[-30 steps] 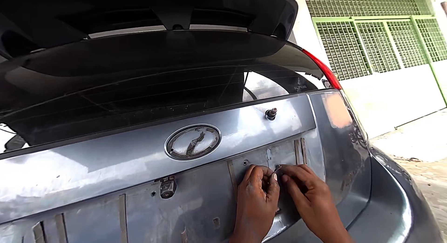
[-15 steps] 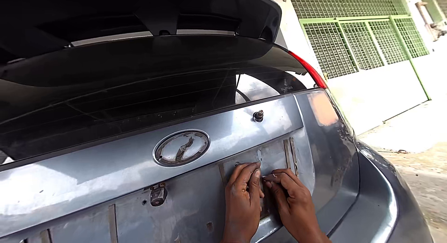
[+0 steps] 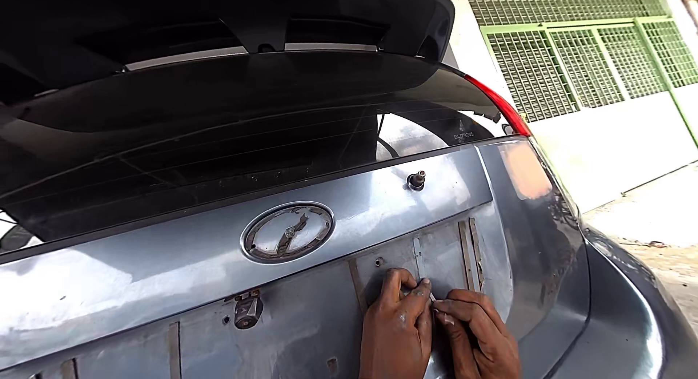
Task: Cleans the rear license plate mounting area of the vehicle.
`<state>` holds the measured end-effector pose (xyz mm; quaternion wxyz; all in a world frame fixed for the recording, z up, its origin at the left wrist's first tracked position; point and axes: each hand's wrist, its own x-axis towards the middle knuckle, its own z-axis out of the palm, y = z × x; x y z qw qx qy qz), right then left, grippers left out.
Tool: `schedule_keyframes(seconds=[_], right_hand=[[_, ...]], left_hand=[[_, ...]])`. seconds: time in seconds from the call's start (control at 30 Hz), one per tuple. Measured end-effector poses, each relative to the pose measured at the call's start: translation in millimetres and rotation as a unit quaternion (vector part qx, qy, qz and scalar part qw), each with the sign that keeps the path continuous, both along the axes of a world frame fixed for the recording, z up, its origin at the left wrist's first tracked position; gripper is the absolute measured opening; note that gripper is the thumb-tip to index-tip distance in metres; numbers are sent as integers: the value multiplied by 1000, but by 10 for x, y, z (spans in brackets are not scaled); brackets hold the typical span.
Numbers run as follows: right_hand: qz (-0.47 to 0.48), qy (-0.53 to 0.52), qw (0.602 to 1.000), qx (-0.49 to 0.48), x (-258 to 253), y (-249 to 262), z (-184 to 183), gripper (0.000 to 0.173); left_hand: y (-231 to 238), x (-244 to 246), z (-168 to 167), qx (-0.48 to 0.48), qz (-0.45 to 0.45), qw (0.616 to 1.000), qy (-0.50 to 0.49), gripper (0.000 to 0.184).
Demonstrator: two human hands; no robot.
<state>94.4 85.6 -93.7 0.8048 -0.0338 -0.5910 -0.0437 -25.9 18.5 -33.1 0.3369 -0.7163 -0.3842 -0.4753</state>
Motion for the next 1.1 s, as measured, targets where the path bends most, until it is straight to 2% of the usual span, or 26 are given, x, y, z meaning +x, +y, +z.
schedule_keyframes(seconds=[0.13,0.3,0.4,0.5,0.63,0.67,0.77,0.8,0.83,0.97,1.1], right_hand=[[1,8,1000,-12,4,-3,11,16],[-32,13,996,-80,13,22,45,38],[-63,-32,995,-72,-24,13,83,32],[-75,-24,995,-62,-64,12,103,17],[-46,-18,999,-21,-59,31,68,18],[-35,-18,999,-11,-49,34,49,17],[-10,-10,1000,-5,-17,14,24,14],[-9,-6,1000,-4,-14,7,22,14],[-9,-1,1000,-3,-15,1,14,14],[-18,7,1000,8,-25,-2,-11,14],[-15,6,1000,8,-23,-6,-15,15]], left_hand=[[47,6,-32,42,2,999,8,17],[28,-28,-59,37,-50,998,-22,19],[-2,-59,-58,26,-116,992,-42,16],[-18,-73,-58,27,-164,985,-49,14],[-48,-102,-39,4,-190,981,-41,13],[-72,-115,-23,-21,-184,982,-36,16],[-146,-117,50,-102,-109,989,-13,72],[-144,-104,66,-108,-75,991,3,77],[-135,-88,65,-106,-45,993,22,71],[-100,-34,-6,-65,-4,997,34,22],[-43,-37,-61,-28,-40,999,7,18]])
